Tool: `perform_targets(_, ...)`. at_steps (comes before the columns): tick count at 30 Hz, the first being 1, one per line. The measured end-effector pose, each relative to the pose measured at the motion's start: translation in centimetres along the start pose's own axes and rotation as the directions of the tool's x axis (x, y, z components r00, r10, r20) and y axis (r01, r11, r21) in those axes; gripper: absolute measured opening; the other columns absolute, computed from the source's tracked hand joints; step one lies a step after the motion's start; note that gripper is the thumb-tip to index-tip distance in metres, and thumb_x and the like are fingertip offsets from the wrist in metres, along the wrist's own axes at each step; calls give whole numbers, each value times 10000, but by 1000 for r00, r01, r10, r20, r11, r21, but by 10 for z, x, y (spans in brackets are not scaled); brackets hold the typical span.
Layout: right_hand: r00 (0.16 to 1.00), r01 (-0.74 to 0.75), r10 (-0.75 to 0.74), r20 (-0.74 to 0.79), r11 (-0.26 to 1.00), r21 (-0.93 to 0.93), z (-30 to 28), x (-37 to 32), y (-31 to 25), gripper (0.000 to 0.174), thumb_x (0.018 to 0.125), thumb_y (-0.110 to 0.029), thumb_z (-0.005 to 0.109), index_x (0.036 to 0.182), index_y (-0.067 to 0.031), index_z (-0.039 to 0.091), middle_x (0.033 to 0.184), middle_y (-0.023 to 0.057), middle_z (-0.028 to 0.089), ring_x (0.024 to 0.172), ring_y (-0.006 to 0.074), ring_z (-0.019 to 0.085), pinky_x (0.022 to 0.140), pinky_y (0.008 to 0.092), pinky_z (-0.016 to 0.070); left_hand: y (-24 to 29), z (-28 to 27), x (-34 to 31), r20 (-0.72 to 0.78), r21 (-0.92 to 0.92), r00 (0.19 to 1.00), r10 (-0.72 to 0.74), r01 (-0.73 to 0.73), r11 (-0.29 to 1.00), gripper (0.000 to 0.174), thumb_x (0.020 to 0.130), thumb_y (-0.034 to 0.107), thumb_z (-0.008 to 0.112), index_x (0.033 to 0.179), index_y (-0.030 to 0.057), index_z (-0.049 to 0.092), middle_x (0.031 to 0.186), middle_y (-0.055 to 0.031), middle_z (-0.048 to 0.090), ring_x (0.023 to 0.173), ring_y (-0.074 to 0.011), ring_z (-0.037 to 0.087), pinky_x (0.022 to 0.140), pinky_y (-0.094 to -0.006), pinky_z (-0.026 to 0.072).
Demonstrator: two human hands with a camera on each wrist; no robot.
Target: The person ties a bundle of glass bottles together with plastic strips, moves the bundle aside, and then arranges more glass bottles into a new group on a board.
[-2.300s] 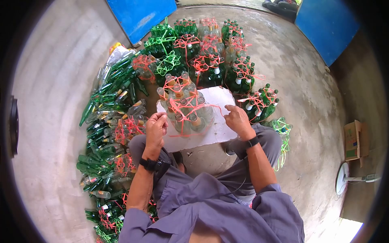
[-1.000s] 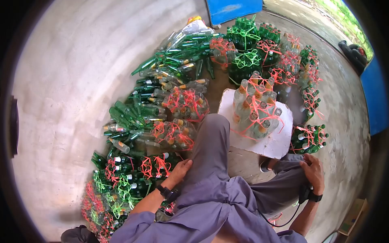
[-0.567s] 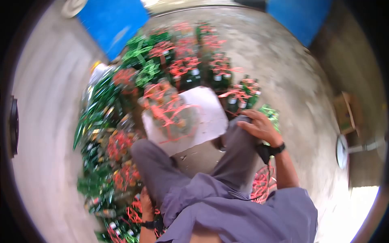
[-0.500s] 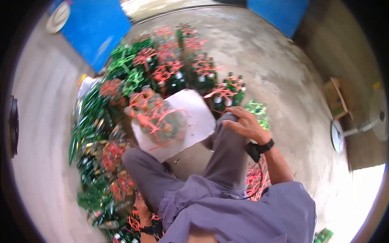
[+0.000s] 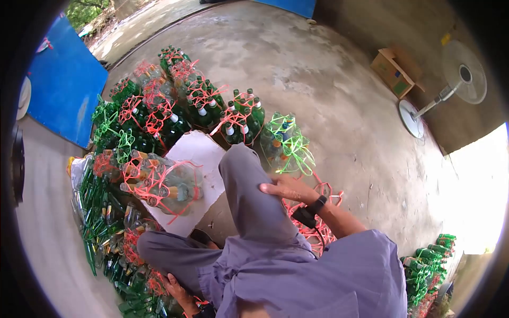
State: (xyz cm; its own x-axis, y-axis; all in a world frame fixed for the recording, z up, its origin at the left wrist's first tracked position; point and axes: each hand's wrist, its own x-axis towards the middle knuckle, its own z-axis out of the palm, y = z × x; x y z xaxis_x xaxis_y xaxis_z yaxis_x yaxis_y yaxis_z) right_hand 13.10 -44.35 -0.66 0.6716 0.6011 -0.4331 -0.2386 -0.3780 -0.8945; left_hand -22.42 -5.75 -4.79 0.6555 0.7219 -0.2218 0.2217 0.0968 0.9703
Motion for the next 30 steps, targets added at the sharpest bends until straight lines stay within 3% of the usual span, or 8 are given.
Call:
perform_targets(2,984,-134,153,87,971,-198,-11,4,26,889,921,-744,544,1260,70,660,1110,147,720,1025,212,655,906,377,507,0,5,2,-17,-52,1000,24,-25,998,808,1034,410,566,1570,-91,227,1607,-226,323,1446,-314,367,1208,-396,251)
perform_targets(4,996,-86,86,9,996,13,-4,3,46,810,932,-691,586,1178,73,694,1060,134,719,1010,192,655,905,363,512,-14,-1,4,-99,187,982,163,-143,972,755,1039,390,580,1544,-84,281,1555,-189,395,1381,-264,433,1167,-377,323)
perform_targets(8,990,-138,139,-25,990,37,-16,8,36,644,935,-537,679,1165,65,691,1038,104,718,983,181,656,905,350,515,11,9,-2,-156,207,979,128,-94,974,789,1035,402,576,1579,-63,243,1654,-208,260,1539,-295,221,1250,-380,129)
perform_targets(14,989,132,-135,57,990,47,-7,7,-21,555,932,-386,729,1238,69,643,1079,74,708,998,152,642,914,315,501,4,7,-11,-153,23,988,31,-28,999,731,1023,408,612,1514,-76,369,1500,-184,499,1370,-274,480,1155,-353,335)
perform_targets(20,934,319,-343,-98,926,-201,-7,24,-43,568,1011,-232,662,1443,88,477,1326,118,626,1193,179,578,1051,305,424,-21,-10,-26,-241,196,969,51,-3,981,573,1037,454,565,1350,-26,576,1191,-150,690,1138,-214,628,1016,-340,463)
perform_targets(22,926,328,-363,-105,911,-250,-4,29,-52,563,1012,-236,660,1433,93,485,1324,124,629,1189,184,580,1053,311,421,-30,-16,-36,-241,183,956,-170,216,959,501,1059,424,527,1271,-20,624,1022,-107,705,949,-165,637,892,-305,499)
perform_targets(24,930,329,-363,-58,892,-310,-3,31,-64,554,1012,-237,658,1426,92,494,1322,129,631,1187,189,582,1052,318,422,-66,-24,-45,-324,279,946,-7,103,955,452,1036,372,577,1265,-15,624,983,-107,716,909,-193,672,855,-306,521)
perform_targets(30,951,256,-307,-28,836,-485,2,45,-74,559,1010,-261,662,1422,83,506,1351,171,621,1209,213,590,1070,346,421,-62,-61,-89,-423,787,897,130,292,544,484,820,218,788,1246,36,647,1158,-139,693,1162,-326,631,991,-418,492)
